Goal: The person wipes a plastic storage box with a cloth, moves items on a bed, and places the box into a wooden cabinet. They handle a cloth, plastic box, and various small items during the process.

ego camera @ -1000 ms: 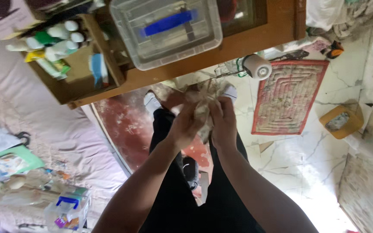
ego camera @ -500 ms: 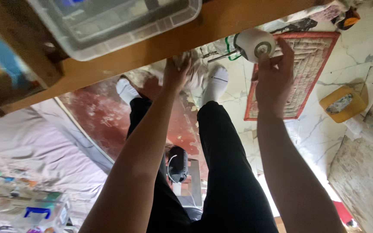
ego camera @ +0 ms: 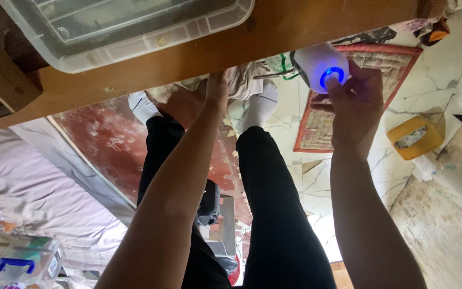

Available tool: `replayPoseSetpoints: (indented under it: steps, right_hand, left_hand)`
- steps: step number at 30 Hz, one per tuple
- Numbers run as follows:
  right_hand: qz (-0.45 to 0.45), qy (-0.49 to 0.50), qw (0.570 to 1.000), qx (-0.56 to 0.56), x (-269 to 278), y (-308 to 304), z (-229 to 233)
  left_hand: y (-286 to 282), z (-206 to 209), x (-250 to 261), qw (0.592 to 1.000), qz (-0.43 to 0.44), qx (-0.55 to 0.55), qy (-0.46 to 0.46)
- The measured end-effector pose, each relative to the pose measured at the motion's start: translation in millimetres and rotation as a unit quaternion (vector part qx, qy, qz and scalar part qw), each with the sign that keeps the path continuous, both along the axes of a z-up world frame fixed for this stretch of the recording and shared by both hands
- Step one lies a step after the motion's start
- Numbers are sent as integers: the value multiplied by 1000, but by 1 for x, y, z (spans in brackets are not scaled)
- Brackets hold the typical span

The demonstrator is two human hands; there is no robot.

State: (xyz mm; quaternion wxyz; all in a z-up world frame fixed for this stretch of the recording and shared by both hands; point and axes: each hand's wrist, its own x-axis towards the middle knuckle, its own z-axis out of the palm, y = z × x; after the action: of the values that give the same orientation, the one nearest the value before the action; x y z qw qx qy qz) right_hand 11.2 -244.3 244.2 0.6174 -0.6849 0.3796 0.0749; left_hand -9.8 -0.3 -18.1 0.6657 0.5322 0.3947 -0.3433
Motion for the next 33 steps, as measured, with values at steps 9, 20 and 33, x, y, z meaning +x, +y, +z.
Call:
replayPoseSetpoints:
  steps: [9, 20, 33]
  right_hand:
    - [5, -28, 999, 34, -9, -6, -8]
    - [15, -24, 999, 40, -12, -12, -10]
    - [-1, -15, 1000, 25, -6, -6, -11]
  left_hand:
    - [9, -18, -13, 999, 7, 23, -35]
    - [-8, -22, -14, 999, 37, 12, -16]
    - [-38, 40, 8, 960, 22, 238, -149]
